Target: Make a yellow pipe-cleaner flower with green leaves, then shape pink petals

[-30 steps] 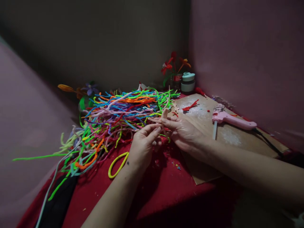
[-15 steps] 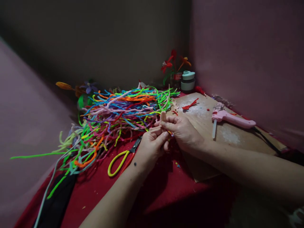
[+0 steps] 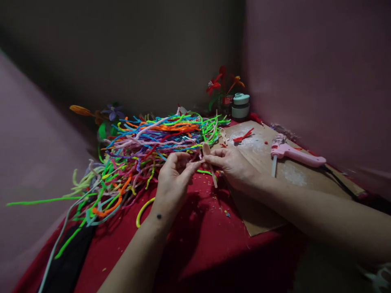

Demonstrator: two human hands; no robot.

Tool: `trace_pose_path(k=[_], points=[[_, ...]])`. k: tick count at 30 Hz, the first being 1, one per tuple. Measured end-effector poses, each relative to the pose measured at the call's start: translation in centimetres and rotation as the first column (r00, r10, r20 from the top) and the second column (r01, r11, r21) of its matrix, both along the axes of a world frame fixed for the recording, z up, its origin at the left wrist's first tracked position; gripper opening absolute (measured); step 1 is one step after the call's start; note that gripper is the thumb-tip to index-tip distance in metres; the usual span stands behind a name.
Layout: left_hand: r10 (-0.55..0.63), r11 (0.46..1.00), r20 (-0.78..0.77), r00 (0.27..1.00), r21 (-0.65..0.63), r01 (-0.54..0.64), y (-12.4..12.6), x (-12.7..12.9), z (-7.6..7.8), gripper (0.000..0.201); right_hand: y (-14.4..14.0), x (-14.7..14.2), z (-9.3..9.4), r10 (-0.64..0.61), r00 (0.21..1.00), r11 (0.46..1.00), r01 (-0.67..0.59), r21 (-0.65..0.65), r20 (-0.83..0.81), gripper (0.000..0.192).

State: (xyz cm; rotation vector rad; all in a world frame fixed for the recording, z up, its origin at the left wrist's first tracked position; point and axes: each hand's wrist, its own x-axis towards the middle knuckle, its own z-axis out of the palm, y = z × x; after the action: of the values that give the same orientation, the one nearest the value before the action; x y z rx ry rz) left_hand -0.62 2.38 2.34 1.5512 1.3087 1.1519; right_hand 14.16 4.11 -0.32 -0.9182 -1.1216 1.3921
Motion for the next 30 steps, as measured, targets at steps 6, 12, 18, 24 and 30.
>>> trace_pose_path(k=[6,12,18,24,30], points=[[-0.024,0.999,-0.043,0.999,-0.039,0.022,0.3,-0.4,0.0,0.012,-0.3,-0.1,-0.1,0.166,0.977,0.983,-0.174,-0.057,-0.133,0.017],[-0.024,0.995,-0.003,1.000,-0.100,0.024,0.4,-0.6,0.1,0.012,-0.1,-0.1,0.0,0.151,0.977,0.981,-0.167,-0.099,-0.154,0.010],[-0.005,0.996,-0.185,0.983,0.089,0.021,1.0,-1.0,-0.7,0.013,-0.4,-0.2,0.1,0.138,0.990,0.986,-0.138,-0.096,-0.003,0.014],[-0.059,0.992,-0.215,0.975,0.100,0.082,1.5,-1.0,-1.7,0.015,-0.4,-0.3,-0.4,0.115,0.991,0.992,-0.111,-0.067,0.062,0.013],[-0.092,0.996,-0.107,0.990,-0.003,0.093,1.1,-0.5,-1.3,0.014,-0.2,-0.4,-0.9,0.082,0.993,0.996,-0.078,-0.044,0.087,0.010]])
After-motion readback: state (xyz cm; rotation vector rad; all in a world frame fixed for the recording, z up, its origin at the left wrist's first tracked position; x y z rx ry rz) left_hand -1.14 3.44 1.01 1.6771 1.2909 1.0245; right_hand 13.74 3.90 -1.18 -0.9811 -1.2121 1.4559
